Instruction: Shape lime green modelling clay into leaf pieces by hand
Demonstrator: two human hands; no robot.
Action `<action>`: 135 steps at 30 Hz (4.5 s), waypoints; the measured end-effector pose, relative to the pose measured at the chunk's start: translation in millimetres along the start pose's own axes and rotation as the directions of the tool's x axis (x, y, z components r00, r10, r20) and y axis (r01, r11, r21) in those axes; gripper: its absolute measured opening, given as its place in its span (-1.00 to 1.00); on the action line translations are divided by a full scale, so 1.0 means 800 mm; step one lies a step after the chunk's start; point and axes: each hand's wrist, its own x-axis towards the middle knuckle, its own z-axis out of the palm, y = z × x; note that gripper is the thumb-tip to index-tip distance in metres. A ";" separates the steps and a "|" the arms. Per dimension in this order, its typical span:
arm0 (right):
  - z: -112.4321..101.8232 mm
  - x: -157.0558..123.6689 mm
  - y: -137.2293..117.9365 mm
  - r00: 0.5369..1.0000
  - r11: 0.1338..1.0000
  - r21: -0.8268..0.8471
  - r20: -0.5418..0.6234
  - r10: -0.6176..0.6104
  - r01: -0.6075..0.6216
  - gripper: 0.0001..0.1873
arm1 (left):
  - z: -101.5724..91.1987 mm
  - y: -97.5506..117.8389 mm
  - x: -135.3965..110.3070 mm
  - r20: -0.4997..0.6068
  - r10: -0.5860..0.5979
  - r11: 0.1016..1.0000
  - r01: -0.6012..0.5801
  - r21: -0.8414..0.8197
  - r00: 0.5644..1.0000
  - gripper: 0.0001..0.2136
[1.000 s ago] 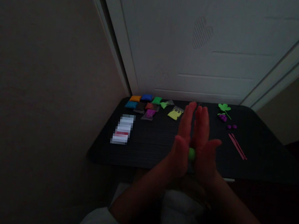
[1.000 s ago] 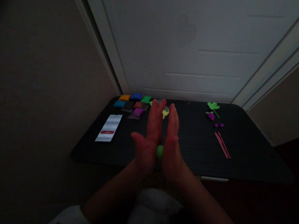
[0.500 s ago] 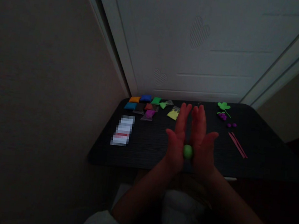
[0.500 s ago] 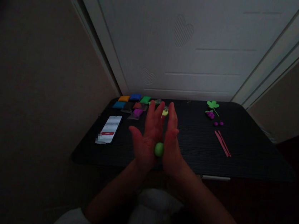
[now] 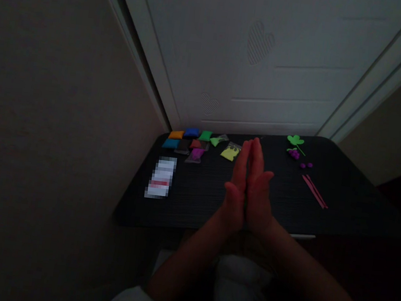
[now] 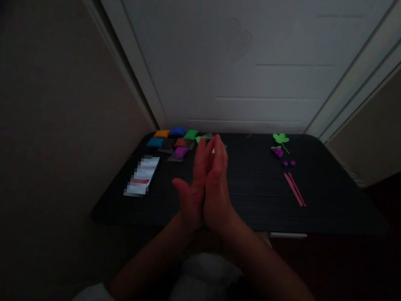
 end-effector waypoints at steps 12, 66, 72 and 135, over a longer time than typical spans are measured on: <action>0.041 0.047 0.064 0.941 0.938 0.267 -0.192 0.277 -0.222 -0.46 | -0.030 -0.004 0.061 -0.079 -0.089 0.993 0.083 -0.080 0.993 -0.32; -0.007 0.042 0.176 0.999 0.976 -0.216 0.035 0.042 -0.033 -0.74 | -0.129 -0.085 0.095 -0.024 0.003 0.711 0.015 0.703 1.000 -0.70; 0.007 0.043 0.178 0.999 0.963 -0.269 -0.045 0.010 -0.021 -0.76 | -0.123 -0.089 0.093 -0.051 0.129 0.520 -0.024 0.854 0.990 -0.77; 0.008 0.037 0.153 0.990 0.952 -0.307 -0.130 -0.048 0.006 -0.75 | -0.105 -0.080 0.087 -0.144 0.186 0.715 -0.033 0.699 0.972 -0.80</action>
